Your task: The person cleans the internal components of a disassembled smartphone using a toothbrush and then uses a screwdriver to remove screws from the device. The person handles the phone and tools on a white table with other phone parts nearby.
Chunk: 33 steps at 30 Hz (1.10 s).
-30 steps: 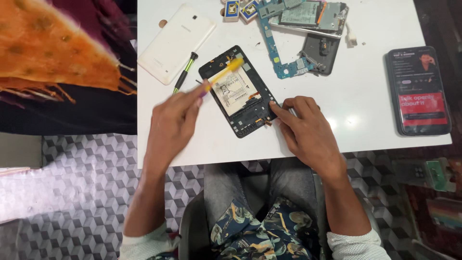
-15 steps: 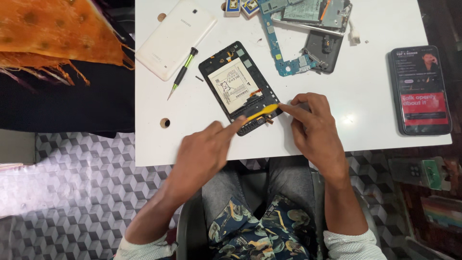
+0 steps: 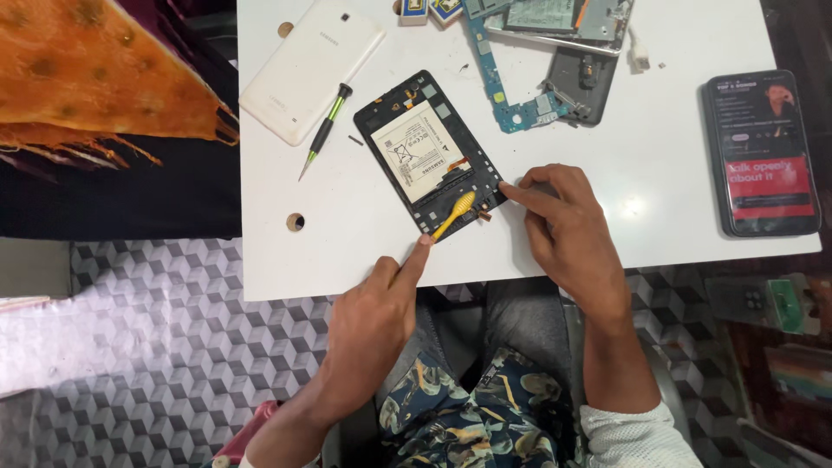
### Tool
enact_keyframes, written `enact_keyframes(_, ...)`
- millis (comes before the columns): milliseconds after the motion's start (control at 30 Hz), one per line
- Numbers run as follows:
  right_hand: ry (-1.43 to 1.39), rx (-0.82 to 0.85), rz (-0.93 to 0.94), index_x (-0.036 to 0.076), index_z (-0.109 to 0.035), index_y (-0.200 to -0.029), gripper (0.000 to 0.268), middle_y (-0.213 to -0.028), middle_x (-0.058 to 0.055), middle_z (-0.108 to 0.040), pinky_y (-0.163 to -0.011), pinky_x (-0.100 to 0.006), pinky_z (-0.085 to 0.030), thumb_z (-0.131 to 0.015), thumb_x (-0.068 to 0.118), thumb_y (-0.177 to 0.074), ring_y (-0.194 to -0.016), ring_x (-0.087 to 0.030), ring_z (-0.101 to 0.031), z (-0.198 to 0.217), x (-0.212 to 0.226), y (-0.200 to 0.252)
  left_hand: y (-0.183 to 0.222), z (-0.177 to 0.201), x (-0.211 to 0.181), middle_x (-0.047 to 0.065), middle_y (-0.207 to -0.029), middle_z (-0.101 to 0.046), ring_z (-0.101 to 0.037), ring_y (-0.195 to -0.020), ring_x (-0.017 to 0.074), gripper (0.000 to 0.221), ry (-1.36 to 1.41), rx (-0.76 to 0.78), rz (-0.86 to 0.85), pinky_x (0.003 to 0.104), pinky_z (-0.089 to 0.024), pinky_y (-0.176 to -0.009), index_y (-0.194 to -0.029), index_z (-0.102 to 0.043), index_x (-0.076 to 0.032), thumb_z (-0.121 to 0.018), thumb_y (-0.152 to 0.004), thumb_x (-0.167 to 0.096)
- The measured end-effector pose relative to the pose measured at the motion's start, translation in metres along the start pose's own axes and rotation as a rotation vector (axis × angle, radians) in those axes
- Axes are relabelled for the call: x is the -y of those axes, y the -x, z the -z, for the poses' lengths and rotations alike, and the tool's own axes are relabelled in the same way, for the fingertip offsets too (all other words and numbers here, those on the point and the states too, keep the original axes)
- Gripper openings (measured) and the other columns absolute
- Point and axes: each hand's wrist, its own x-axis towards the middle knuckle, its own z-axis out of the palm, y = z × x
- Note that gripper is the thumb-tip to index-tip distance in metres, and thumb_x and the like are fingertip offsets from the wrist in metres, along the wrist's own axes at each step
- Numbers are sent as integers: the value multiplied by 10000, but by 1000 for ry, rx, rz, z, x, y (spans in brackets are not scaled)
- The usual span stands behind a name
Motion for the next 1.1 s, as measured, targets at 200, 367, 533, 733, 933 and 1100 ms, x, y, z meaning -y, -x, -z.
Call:
enact_keyframes(200,14,8,15,40,-750,-1202,439,-1163,-128,-636,-926,-397,-499,-649,-122,-806,-1140,-312,-585,0,-5,1,-11,9,-14,44,-710,-601,-534,-444,136,438,-71,37,242,305,-464,-387,-1368,-654,-119,-620,-945,-9)
enact_keyframes(367,28,11,21,45,-749,-1208,433,-1147,-134,-623,-940,-402,-494,-646,-116,-819,-1134,-302,-588,-2,-3,0,-7,-2,-26,58,-760,-605,-547,-488,151,475,81,41,186,315,-461,-400,-1378,-647,-68,-624,-908,-10)
enact_keyframes(533,32,15,29,46,-755,-1202,423,-1122,-120,-633,-926,-409,-491,-655,-111,-822,-1111,-302,-587,-1,-6,-1,13,6,-7,64,-703,-569,-555,-459,194,466,57,119,250,366,-454,-410,-1380,-649,-114,-656,-918,-54)
enact_keyframes(733,26,8,5,49,-751,-1220,435,-1136,-119,-623,-906,-396,-497,-656,-113,-828,-1115,-300,-585,0,-4,2,-4,-2,-9,82,-741,-550,-579,-522,233,490,58,65,109,390,-470,-471,-1376,-659,-124,-662,-892,-48)
enact_keyframes(933,20,9,22,49,-755,-1219,443,-1144,-115,-610,-932,-404,-491,-655,-110,-817,-1123,-297,-582,-1,-5,1,-13,16,0,60,-746,-553,-567,-527,216,474,118,102,93,383,-479,-491,-1373,-661,-123,-648,-910,-23)
enact_keyframes(1100,38,10,32,45,-751,-1210,409,-1148,-114,-612,-936,-406,-490,-660,-104,-841,-1119,-298,-583,-1,-6,2,0,26,2,58,-728,-541,-570,-518,193,496,22,127,91,379,-483,-486,-1381,-656,-132,-645,-900,-12)
